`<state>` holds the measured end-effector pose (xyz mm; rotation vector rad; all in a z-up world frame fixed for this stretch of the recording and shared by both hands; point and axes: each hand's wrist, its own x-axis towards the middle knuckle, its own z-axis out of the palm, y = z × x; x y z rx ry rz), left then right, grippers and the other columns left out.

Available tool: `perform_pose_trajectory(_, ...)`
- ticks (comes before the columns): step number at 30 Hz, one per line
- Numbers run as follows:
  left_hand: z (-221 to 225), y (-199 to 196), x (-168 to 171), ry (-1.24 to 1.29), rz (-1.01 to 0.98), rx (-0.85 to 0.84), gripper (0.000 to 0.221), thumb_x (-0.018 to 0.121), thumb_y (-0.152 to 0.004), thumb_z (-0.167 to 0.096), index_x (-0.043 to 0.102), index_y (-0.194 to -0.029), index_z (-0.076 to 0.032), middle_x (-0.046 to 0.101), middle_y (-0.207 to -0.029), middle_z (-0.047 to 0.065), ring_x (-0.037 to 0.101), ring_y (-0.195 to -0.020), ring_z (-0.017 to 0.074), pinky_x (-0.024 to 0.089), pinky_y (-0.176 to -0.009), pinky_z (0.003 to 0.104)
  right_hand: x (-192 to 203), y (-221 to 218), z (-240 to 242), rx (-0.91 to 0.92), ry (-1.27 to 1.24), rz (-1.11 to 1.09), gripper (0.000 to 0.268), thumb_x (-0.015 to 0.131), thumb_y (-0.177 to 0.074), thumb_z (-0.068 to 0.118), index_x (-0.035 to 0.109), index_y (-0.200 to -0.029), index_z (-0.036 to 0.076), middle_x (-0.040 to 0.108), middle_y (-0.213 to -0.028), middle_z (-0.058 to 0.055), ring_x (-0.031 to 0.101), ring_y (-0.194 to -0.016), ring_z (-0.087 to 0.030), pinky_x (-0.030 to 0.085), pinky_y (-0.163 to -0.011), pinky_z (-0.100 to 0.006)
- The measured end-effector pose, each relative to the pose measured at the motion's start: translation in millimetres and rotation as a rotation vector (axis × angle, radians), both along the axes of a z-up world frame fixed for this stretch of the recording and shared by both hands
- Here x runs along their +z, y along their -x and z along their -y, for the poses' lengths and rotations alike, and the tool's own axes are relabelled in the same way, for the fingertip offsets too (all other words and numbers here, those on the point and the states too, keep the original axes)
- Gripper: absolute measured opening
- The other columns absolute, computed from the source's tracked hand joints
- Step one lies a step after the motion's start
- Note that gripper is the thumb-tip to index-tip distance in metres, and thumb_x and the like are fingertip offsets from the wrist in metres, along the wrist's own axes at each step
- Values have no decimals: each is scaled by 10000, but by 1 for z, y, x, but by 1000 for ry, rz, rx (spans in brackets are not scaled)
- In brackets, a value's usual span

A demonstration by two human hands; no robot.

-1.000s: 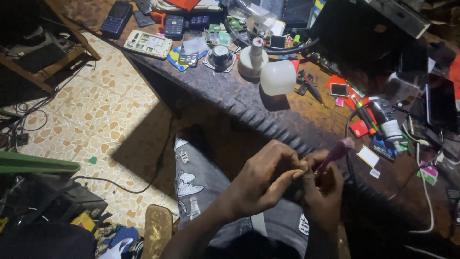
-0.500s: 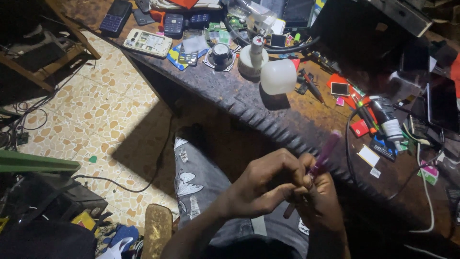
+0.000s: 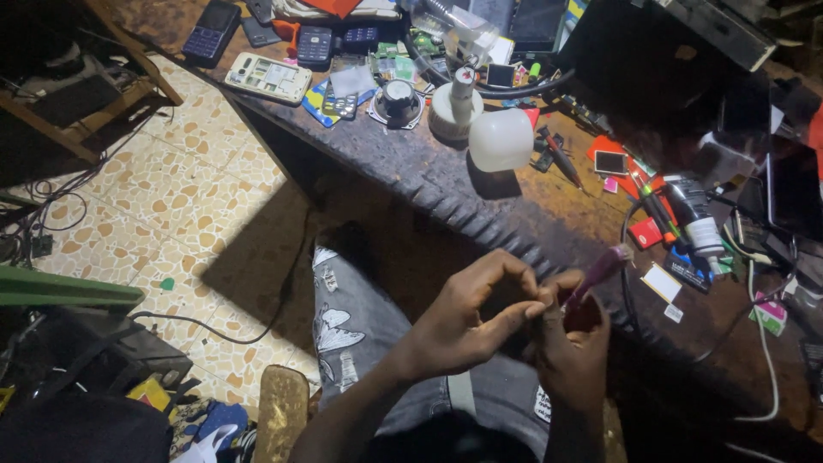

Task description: Reassembling a light bulb by fitting the plastic diffuser onto the base and using a small tool to secure the connection.

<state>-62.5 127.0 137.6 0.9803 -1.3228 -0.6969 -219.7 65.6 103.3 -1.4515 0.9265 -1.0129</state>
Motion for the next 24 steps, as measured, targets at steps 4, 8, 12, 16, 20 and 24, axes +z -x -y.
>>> perform_pose_trajectory(4,6,-2,-7,-45,-10,-10,184,640,-1066,-260,590,-1112,-89,628,-1072,35,618,-994,145,505,-936,297,-13,5,2,-49,12,-21,174,693,-1019,285,559,-974,184,512,-771,51,458,-551,-24,359,-427,-212)
perform_pose_trajectory(8,9,-7,-2,-1,45,-30,159,614,-1085,-235,578,-1065,-81,606,-1032,58,607,-953,178,503,-892,323,-15,8,2,-109,250,-281,57,595,-1064,155,602,-1022,116,624,-909,-14,590,-811,-112,499,-782,-276)
perform_pose_trajectory(12,11,-6,-16,-59,-122,-238,183,550,-1116,-301,511,-1040,-139,520,-993,-20,528,-894,96,498,-805,268,-18,12,8,141,-155,88,210,657,-1020,283,523,-947,139,522,-714,-2,524,-464,-69,478,-303,-238)
perform_pose_trajectory(16,14,5,-30,-134,-510,-422,219,587,-1113,-314,518,-1068,-111,604,-923,13,642,-858,113,557,-834,261,4,3,2,285,-203,296,265,576,-1083,311,487,-902,140,458,-684,3,463,-510,-74,469,-304,-228)
perform_pose_trajectory(20,23,13,-36,-184,-627,-233,249,558,-1134,-295,651,-1069,-74,698,-911,49,674,-850,102,539,-837,244,4,3,5,70,-70,89,140,576,-1094,241,581,-1073,103,594,-877,-30,577,-706,-95,491,-603,-231)
perform_pose_trajectory(24,26,18,-45,-234,-588,-105,209,584,-1118,-252,694,-1036,-94,697,-948,-3,655,-901,58,531,-836,222,1,8,8,-38,110,-83,137,636,-1048,125,635,-1174,69,703,-1122,-75,694,-1056,-159,558,-955,-277)
